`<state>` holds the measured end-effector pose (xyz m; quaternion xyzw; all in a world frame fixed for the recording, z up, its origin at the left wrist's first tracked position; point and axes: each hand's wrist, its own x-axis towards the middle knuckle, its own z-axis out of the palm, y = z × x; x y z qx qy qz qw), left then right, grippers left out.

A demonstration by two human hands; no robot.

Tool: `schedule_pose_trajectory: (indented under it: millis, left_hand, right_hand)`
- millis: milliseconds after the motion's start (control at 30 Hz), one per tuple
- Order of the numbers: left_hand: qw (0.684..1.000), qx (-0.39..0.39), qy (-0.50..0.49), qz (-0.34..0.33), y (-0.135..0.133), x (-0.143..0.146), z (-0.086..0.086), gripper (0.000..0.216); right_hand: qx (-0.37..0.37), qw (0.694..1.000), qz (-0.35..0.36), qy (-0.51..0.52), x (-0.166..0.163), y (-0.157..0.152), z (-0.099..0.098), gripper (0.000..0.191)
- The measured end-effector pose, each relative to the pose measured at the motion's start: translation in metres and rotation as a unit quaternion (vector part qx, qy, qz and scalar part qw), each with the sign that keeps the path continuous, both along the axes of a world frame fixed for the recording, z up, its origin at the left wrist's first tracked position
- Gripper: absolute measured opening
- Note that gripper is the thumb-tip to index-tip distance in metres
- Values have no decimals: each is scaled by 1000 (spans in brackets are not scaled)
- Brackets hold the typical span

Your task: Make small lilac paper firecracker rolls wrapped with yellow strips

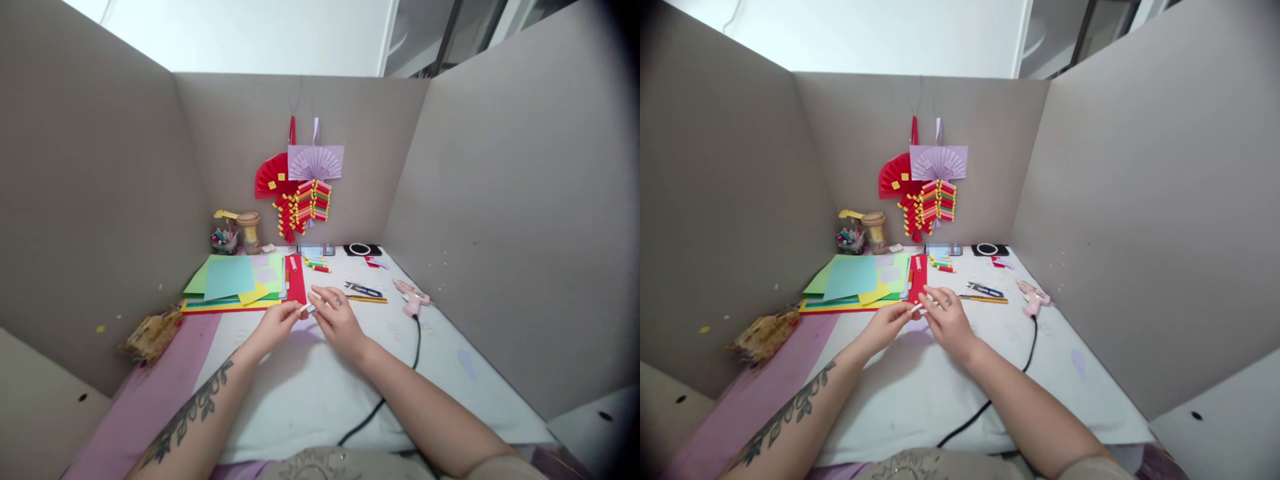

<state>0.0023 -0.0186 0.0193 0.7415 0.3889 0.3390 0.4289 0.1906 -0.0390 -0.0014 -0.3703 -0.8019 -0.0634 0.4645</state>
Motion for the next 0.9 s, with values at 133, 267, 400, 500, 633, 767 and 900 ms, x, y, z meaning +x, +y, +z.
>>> schedule_pose_trajectory:
  millis: [133, 267, 400, 500, 633, 767, 900]
  left_hand:
    - [993, -72, -94, 0, 2, -2, -2, 29]
    - [977, -128, -169, -15, 1, -4, -4, 28]
    - [969, -143, -200, -29, 2, -5, -8, 28]
    - [963, -144, -225, -37, 3, -6, -10, 29]
    - [948, -149, -275, -57, 2, -4, -9, 26]
    - [944, -152, -281, -79, 0, -2, -7, 27]
    - [950, -139, -269, -78, 2, -6, -4, 40]
  right_hand:
    - [-8, 998, -12, 65, 3, 3, 1, 46]
    - [-60, 985, -2, 161, 3, 4, 1, 41]
    - [-179, 944, 28, 276, -1, 4, 0, 37]
    - [-255, 898, 58, 353, -6, 6, -2, 36]
    - [-350, 824, 109, 433, -14, 8, -10, 39]
    - [-411, 766, 137, 475, -16, 11, -14, 37]
    - [-305, 865, 72, 392, 1, 13, -5, 22]
